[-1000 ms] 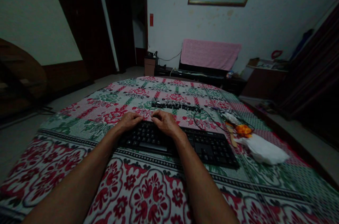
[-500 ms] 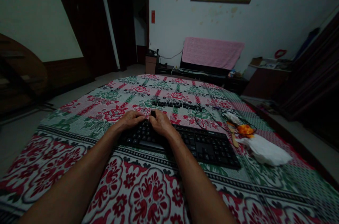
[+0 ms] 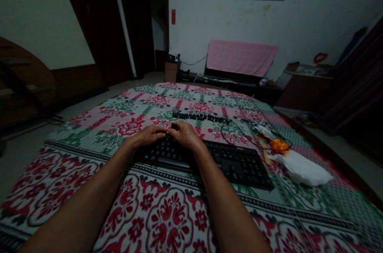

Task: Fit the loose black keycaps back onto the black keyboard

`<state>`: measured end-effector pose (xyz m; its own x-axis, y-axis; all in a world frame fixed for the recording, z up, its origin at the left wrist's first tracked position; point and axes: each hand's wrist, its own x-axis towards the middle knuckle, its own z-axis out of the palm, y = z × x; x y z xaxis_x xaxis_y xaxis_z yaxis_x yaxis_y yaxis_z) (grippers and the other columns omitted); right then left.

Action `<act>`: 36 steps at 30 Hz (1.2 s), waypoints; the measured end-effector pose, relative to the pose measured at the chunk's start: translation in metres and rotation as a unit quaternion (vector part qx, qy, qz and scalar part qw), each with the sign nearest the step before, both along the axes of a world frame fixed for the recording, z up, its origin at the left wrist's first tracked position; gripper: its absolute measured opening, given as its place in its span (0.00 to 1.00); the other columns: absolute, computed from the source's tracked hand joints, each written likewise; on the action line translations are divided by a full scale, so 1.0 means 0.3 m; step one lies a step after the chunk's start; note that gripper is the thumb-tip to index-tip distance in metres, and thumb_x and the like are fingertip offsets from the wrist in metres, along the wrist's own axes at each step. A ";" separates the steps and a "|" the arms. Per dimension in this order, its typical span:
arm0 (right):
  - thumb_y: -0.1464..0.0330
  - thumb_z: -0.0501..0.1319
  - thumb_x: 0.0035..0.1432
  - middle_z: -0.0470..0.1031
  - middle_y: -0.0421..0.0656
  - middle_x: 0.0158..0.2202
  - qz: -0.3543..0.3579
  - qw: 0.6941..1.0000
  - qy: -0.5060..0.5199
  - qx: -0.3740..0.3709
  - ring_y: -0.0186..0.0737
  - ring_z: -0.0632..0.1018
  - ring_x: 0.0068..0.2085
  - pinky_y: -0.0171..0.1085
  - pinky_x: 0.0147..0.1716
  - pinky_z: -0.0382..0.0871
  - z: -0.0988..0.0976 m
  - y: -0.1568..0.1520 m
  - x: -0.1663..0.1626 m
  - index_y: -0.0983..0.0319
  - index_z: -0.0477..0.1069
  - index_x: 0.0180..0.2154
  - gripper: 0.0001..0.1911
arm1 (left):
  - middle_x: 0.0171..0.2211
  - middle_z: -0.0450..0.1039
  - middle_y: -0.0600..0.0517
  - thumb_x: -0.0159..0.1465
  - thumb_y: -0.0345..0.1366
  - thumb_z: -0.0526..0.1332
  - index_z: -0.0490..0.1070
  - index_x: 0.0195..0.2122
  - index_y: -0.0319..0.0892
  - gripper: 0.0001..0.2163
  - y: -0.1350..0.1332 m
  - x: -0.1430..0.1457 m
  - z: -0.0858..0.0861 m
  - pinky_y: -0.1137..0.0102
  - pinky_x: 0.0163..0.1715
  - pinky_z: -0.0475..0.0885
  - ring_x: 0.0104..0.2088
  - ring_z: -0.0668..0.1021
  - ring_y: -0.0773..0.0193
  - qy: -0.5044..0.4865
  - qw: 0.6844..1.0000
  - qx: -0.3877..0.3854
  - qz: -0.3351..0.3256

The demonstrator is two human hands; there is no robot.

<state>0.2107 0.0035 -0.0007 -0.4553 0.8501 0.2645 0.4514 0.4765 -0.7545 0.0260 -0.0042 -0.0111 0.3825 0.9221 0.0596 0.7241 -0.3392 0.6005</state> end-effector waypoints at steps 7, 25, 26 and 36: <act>0.67 0.60 0.49 0.72 0.37 0.25 -0.058 0.997 0.039 -0.024 0.30 0.71 0.23 0.30 0.24 0.64 0.000 0.003 -0.016 0.63 0.70 0.37 0.11 | 0.37 0.77 0.54 0.57 0.38 0.52 0.74 0.43 0.43 0.17 -0.004 -0.001 0.010 0.72 0.41 0.66 0.39 0.75 0.61 0.012 1.000 -0.005 -0.007; 0.64 0.53 0.57 0.76 0.45 0.31 -0.155 0.975 -0.116 0.106 0.36 0.74 0.32 0.31 0.32 0.60 0.033 -0.040 -0.026 0.64 0.72 0.35 0.13 | 0.37 0.77 0.54 0.56 0.38 0.54 0.75 0.42 0.43 0.16 -0.011 0.002 0.015 0.72 0.40 0.66 0.38 0.75 0.61 0.019 1.000 0.000 0.003; 0.64 0.53 0.57 0.76 0.45 0.30 -0.157 0.974 -0.121 0.110 0.36 0.74 0.32 0.31 0.31 0.60 0.033 -0.039 -0.024 0.64 0.72 0.35 0.13 | 0.37 0.77 0.53 0.55 0.38 0.54 0.75 0.42 0.43 0.16 -0.011 0.002 0.014 0.73 0.40 0.66 0.38 0.75 0.61 0.020 1.000 0.000 0.004; 0.66 0.51 0.59 0.76 0.47 0.31 -0.169 0.963 -0.167 0.124 0.38 0.74 0.33 0.32 0.32 0.57 0.044 -0.060 -0.045 0.65 0.69 0.37 0.12 | 0.35 0.77 0.55 0.56 0.38 0.53 0.75 0.42 0.43 0.16 0.003 -0.001 0.003 0.73 0.40 0.66 0.37 0.74 0.62 0.024 1.000 -0.003 0.003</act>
